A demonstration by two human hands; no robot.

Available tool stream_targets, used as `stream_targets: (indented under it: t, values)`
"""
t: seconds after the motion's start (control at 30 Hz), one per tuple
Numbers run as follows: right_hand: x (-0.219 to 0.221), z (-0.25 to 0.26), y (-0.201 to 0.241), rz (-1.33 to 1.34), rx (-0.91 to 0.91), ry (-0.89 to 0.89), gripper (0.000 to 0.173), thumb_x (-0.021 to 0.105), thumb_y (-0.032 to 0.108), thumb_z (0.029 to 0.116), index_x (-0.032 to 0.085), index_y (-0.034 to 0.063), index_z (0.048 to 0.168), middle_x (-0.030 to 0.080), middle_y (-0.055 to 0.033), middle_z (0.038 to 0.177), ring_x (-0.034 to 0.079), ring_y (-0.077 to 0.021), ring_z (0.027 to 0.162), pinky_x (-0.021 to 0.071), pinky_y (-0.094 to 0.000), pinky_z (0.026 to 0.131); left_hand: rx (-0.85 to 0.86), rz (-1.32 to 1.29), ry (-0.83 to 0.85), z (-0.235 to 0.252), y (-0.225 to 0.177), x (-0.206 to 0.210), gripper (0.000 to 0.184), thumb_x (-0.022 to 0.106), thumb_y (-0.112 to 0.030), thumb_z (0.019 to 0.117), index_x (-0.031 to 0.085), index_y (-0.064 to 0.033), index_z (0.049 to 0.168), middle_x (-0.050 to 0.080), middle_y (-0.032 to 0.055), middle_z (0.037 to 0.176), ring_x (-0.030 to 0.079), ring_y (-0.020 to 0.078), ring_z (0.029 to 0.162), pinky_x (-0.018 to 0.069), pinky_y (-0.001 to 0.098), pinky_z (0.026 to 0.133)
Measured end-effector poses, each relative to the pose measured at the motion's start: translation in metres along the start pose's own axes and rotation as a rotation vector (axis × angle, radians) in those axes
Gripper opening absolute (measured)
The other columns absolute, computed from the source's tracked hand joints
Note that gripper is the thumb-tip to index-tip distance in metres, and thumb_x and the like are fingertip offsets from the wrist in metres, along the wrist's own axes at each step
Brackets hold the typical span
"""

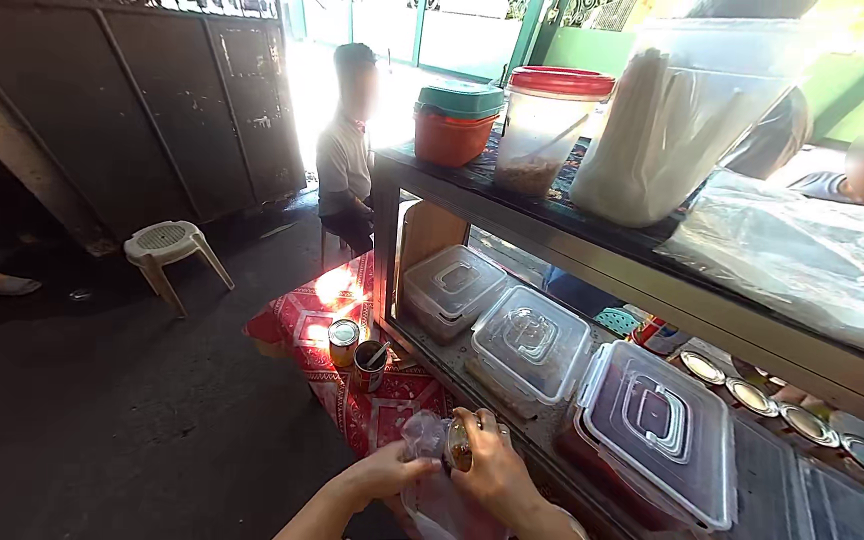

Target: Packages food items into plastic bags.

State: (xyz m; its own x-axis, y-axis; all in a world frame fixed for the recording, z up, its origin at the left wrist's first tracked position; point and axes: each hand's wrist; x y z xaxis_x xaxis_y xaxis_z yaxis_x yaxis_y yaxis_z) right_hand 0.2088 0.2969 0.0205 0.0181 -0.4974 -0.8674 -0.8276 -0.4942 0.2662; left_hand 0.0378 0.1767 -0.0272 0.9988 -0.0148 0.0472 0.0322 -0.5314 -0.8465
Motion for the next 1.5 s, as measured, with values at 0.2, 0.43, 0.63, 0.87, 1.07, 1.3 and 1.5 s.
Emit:
stream_targets:
  t: [0.2, 0.43, 0.63, 0.87, 1.07, 1.3, 1.5]
  values:
    - [0.017, -0.01, 0.004, 0.026, -0.035, -0.027, 0.089, 0.082, 0.032, 0.076, 0.044, 0.0261, 0.156, 0.034, -0.0211, 0.161, 0.046, -0.0454, 0.138, 0.0511, -0.057, 0.1, 0.046, 0.207, -0.126, 0.036, -0.016, -0.035, 0.077, 0.072, -0.037, 0.0942, 0.037, 0.0001, 0.153, 0.052, 0.0238, 0.146, 0.054, 0.0328, 0.134, 0.0428, 0.049, 0.113]
    - [0.036, -0.011, 0.007, 0.108, -0.119, -0.129, 0.091, 0.086, 0.029, 0.073, 0.046, 0.0219, 0.154, 0.037, -0.0243, 0.159, 0.043, -0.0453, 0.141, 0.0469, -0.0535, 0.108, 0.105, 0.367, -0.12, 0.062, -0.026, -0.01, 0.027, 0.052, -0.014, 0.103, 0.067, 0.0017, 0.119, 0.068, 0.021, 0.112, 0.066, 0.0298, 0.103, 0.0511, 0.0486, 0.095]
    - [0.025, -0.003, 0.017, 0.049, 0.007, -0.166, 0.094, 0.084, 0.032, 0.0755, 0.04, 0.0177, 0.157, 0.038, -0.0258, 0.157, 0.048, -0.0453, 0.136, 0.0509, -0.052, 0.102, 0.241, -0.042, -0.342, 0.044, -0.014, -0.001, 0.028, 0.063, -0.016, 0.0982, 0.063, 0.0004, 0.122, 0.067, 0.0128, 0.103, 0.066, 0.0166, 0.081, 0.0561, 0.0342, 0.075]
    - [0.006, 0.019, 0.02, 0.039, 0.24, -0.121, 0.098, 0.082, 0.038, 0.0776, 0.034, 0.0199, 0.161, 0.037, -0.0251, 0.156, 0.049, -0.0444, 0.135, 0.0514, -0.0527, 0.101, -0.061, -0.276, -0.239, 0.008, 0.019, 0.06, 0.087, 0.079, -0.004, 0.084, 0.025, 0.0018, 0.152, 0.057, 0.0288, 0.134, 0.064, 0.0364, 0.116, 0.0557, 0.0514, 0.095]
    - [0.018, 0.034, 0.008, 0.028, 0.173, -0.101, 0.091, 0.079, 0.032, 0.0805, 0.036, 0.0194, 0.159, 0.04, -0.0259, 0.155, 0.049, -0.0457, 0.134, 0.0506, -0.0529, 0.102, 0.245, -0.49, 0.007, 0.002, 0.018, 0.074, 0.035, 0.059, 0.004, 0.0946, 0.047, 0.0038, 0.128, 0.069, 0.0078, 0.092, 0.071, 0.0167, 0.079, 0.0616, 0.0364, 0.078]
    - [0.031, 0.039, -0.009, 0.017, 0.098, -0.044, 0.097, 0.084, 0.042, 0.0768, 0.036, 0.0211, 0.159, 0.036, -0.0258, 0.157, 0.044, -0.0478, 0.138, 0.051, -0.0552, 0.102, -0.025, -0.415, -0.091, 0.003, 0.032, 0.046, 0.065, 0.074, -0.025, 0.0946, 0.04, -0.0007, 0.144, 0.065, 0.0197, 0.124, 0.07, 0.0293, 0.106, 0.0597, 0.0476, 0.09]
    - [-0.006, 0.032, -0.023, 0.041, 0.031, 0.087, 0.09, 0.069, 0.055, 0.0928, 0.026, 0.0204, 0.164, 0.025, -0.025, 0.166, 0.042, -0.0472, 0.143, 0.0445, -0.0601, 0.108, 0.051, -0.315, -0.329, 0.033, -0.007, 0.04, 0.075, 0.077, -0.026, 0.0921, 0.036, 0.0023, 0.149, 0.059, 0.0238, 0.135, 0.063, 0.0285, 0.12, 0.0522, 0.0438, 0.103]
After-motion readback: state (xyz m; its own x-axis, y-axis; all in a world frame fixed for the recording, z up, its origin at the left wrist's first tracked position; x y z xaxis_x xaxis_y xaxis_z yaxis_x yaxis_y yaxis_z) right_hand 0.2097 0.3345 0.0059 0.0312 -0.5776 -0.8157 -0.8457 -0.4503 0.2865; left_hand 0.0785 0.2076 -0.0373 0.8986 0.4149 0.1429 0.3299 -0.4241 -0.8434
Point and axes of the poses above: each hand's wrist, its own z-axis towards the middle knuckle, its own x-axis out of the palm, y = z × x
